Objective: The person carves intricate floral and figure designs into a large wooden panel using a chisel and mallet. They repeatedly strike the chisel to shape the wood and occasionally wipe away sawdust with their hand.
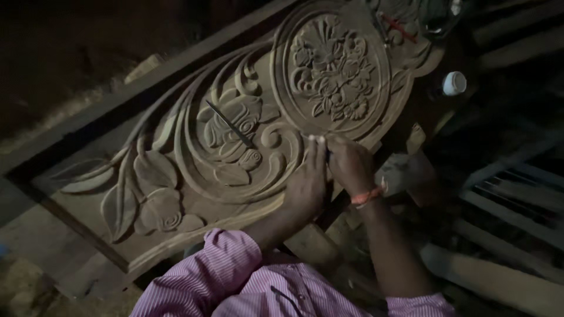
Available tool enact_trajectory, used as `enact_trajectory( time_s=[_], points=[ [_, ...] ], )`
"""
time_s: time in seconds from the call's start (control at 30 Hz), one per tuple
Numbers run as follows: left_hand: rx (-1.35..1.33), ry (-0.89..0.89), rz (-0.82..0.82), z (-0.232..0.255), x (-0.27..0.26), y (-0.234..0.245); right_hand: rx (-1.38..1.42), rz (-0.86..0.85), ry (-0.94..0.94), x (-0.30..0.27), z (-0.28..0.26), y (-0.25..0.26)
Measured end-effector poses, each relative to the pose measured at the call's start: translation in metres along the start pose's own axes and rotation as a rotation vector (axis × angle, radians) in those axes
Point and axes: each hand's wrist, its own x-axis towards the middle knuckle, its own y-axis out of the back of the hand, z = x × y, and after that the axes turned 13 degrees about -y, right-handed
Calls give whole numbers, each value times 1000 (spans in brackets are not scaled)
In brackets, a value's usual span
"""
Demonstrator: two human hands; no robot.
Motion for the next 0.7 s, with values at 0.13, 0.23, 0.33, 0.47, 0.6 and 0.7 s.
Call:
enact_trajectory(
  time_s=[0.13,0.23,0.33,0.47,0.6,0.7],
  points=[
    [-43,-23,218,-32,17,-3,-55,-73,-29,29,-14,-13],
    [-44,80,93,-33,14,-14,-78,-162,-15,23,-12,-5],
    [-52,96,20,-24,7,-21,-67,-193,18,20,-12,4],
    [-17,23,126,-16,6,-30,-142,-256,37,21,-12,13],
    [-67,31,294,-35,12,-34,-26,-167,23,22,-11,5],
    [-175,128,104,-37,10,-38,-86,-201,-7,21,-6,4]
  ],
)
